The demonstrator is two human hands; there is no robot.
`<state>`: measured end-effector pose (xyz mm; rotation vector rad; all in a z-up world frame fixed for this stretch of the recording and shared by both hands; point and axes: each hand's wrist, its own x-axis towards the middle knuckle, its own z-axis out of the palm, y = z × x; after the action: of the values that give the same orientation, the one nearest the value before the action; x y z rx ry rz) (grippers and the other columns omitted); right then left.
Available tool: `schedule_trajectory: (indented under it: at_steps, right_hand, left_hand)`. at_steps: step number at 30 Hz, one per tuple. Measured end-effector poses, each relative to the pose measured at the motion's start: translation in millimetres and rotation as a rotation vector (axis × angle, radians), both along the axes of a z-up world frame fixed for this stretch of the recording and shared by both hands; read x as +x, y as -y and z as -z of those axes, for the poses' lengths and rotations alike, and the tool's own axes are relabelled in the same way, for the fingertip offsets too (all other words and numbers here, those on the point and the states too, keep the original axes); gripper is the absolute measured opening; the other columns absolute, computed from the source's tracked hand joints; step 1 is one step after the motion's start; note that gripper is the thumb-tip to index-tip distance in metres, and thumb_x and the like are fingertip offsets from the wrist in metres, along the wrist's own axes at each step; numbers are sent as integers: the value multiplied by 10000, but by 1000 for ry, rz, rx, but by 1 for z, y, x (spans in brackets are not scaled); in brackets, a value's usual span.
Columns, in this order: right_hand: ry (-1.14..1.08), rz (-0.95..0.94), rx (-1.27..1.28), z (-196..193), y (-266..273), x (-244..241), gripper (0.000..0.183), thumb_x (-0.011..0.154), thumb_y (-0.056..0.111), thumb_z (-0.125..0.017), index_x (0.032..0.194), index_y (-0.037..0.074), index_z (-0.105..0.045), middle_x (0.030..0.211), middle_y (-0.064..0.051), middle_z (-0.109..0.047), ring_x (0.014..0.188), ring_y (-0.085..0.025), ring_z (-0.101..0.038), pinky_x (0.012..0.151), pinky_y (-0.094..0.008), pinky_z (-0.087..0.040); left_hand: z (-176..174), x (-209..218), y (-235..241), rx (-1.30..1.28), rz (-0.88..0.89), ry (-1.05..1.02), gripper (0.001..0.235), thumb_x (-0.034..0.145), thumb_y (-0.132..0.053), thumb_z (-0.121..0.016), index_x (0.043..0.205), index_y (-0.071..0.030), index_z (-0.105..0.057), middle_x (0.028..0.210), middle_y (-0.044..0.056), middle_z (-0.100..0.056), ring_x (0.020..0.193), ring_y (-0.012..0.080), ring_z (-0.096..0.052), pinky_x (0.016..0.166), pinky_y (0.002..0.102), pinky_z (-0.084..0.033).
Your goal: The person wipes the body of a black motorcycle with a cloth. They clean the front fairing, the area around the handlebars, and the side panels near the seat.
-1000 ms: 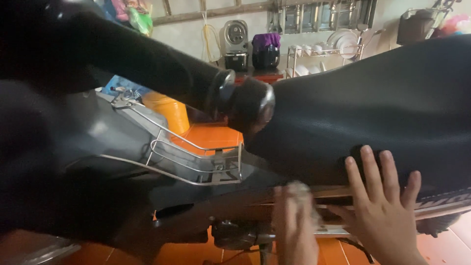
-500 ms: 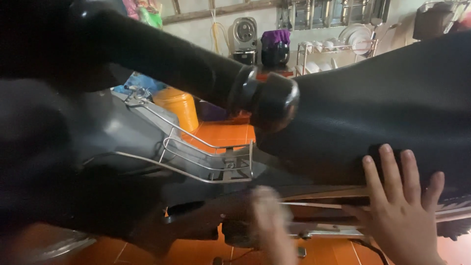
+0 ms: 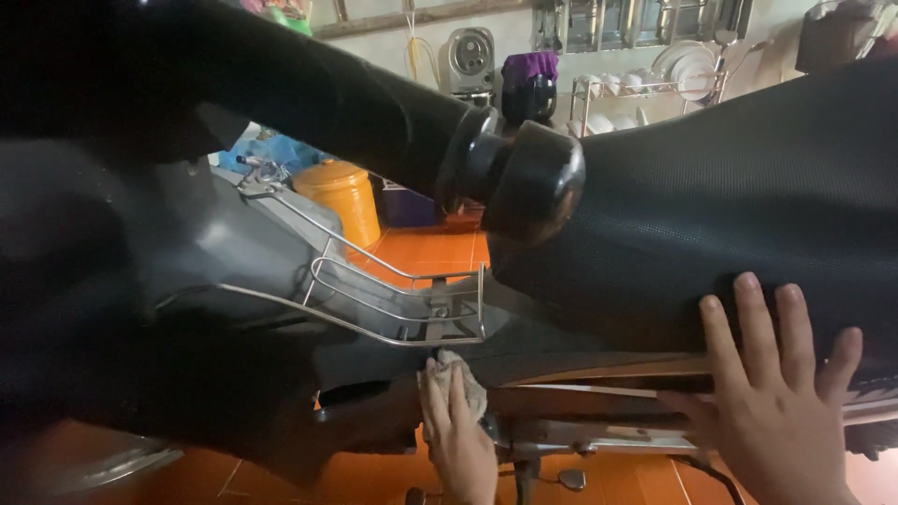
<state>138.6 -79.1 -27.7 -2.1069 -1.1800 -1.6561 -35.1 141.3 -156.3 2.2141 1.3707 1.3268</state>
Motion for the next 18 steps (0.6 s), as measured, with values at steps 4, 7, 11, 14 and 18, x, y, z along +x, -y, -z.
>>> schedule_trajectory:
  at_steps: [4,7,11,14,18]
  right_hand:
    - [30,15,-4,-1,1,-2,1100,660,710,-635,1569,91,-587,1750,-195,-477,1618,-451,-441,1146,-797,-408]
    - [70,20,28,3,-3,-2,1070,703,721,-610,1569,94,-631,1743,-198,-531,1611,-451,-487,1156,-801,-442]
    - [121,70,13,8,-1,-1,1071,715,763,-599,1557,106,-670,1747,-193,-568,1613,-455,-533,1150,-763,-474]
    - [34,6,10,3,0,-2,1087,692,722,-592,1580,94,-597,1753,-208,-508,1634,-473,-450,1161,-812,-408]
    - [-9,31,-12,0,2,-2,1124,642,719,-604,1584,105,-575,1767,-192,-476,1636,-468,-434,1178,-807,-395]
  left_hand:
    - [-116,32,94,-804,244,1429,472,910,-228,-602,1371,-155,-672,1140,88,-669,1013,243,-649,883,376,-504]
    - [-107,49,123,-989,426,960,587,854,-627,-499,1370,-421,-687,1384,-111,-724,1253,105,-728,991,299,-615]
    - [-93,16,88,-276,630,313,645,875,-347,-592,1500,-230,-486,1665,39,-317,1524,318,-323,1207,505,-314]
    - [-22,8,14,-209,402,198,749,806,-286,-499,1552,-272,-435,1596,4,-388,1471,229,-411,1250,421,-321]
    - [-6,-19,-7,-82,14,32,981,735,217,-586,1565,-277,-409,1731,67,-192,1602,345,-137,1129,433,-474]
